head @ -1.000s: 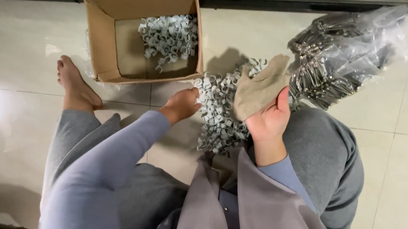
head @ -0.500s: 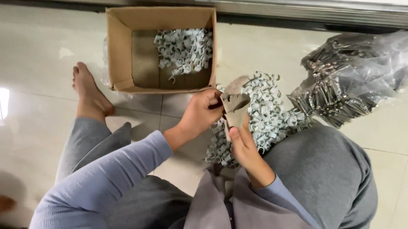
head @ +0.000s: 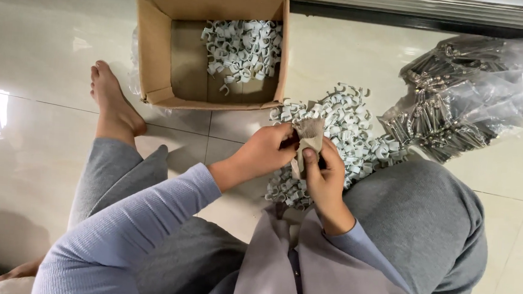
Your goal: The person sits on the floor and repeatedly picks up small metal hooks and white plastic fasteners. They insert the hooks into the fasteners by hand and place the assembled items into a cardboard box.
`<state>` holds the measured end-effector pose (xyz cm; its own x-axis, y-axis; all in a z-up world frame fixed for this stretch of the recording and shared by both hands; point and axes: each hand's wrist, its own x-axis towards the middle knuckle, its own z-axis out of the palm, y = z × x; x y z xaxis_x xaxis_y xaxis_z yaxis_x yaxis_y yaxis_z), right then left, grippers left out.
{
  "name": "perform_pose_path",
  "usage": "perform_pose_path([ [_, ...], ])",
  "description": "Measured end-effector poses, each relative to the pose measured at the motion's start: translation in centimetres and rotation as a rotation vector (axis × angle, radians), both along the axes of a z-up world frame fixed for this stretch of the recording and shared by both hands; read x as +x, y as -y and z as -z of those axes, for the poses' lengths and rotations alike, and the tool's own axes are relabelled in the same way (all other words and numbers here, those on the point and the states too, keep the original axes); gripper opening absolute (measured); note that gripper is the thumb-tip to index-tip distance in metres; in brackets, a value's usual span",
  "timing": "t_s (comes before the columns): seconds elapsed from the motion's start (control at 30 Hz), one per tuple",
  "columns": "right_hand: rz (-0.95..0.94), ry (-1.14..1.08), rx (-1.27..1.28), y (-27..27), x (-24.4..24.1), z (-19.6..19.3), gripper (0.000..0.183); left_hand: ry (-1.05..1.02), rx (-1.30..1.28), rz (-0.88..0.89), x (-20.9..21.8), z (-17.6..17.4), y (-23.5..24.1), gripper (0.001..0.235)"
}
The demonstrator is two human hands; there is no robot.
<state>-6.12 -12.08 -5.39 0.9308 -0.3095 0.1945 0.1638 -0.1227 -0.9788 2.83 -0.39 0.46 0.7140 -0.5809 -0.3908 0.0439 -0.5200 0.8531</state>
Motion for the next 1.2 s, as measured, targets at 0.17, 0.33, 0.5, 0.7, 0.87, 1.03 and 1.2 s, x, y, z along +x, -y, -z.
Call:
perform_pose_path([
  [0.17, 0.01, -0.042, -0.134, 0.4, 0.2, -0.6, 0.024, -0.016, 0.066, 0.095, -0.2, 0.0, -0.3, 0.018],
  [0.33, -0.109, -0.066, -0.307, 0.9, -0.2, 0.9, 0.027, 0.057, 0.106, 0.091, 0.0, -1.5, -0.2, 0.021],
  [0.5, 0.017, -0.058, -0.161, 1.2, -0.8, -0.1, 0.023, -0.036, 0.041, 0.036, -0.4, -0.1, 0.3, 0.022],
  [0.7, 0.106, -0.059, 0.033, 1.8, -1.2, 1.2, 0.016, -0.316, -0.039, -0.124, -1.5, -1.2, 1.0, 0.02],
  [0.87, 0.198, -0.05, 0.018, 1.0, -1.1, 0.8, 0.023, -0.429, -0.083, -0.201, -2.2, 0.1, 1.3, 0.017],
  [1.03, 0.352, -0.144, 0.419, 2.7, 0.2, -0.4, 0.022, -0.545, -0.157, -0.351, -2.0, 2.0, 0.1, 0.016],
  [1.2, 0.179, -0.199, 0.318, 1.1, -0.3, -0.5, 0.014, -0.6, -0.153, -0.329, -1.8, 1.1, -0.3, 0.02],
])
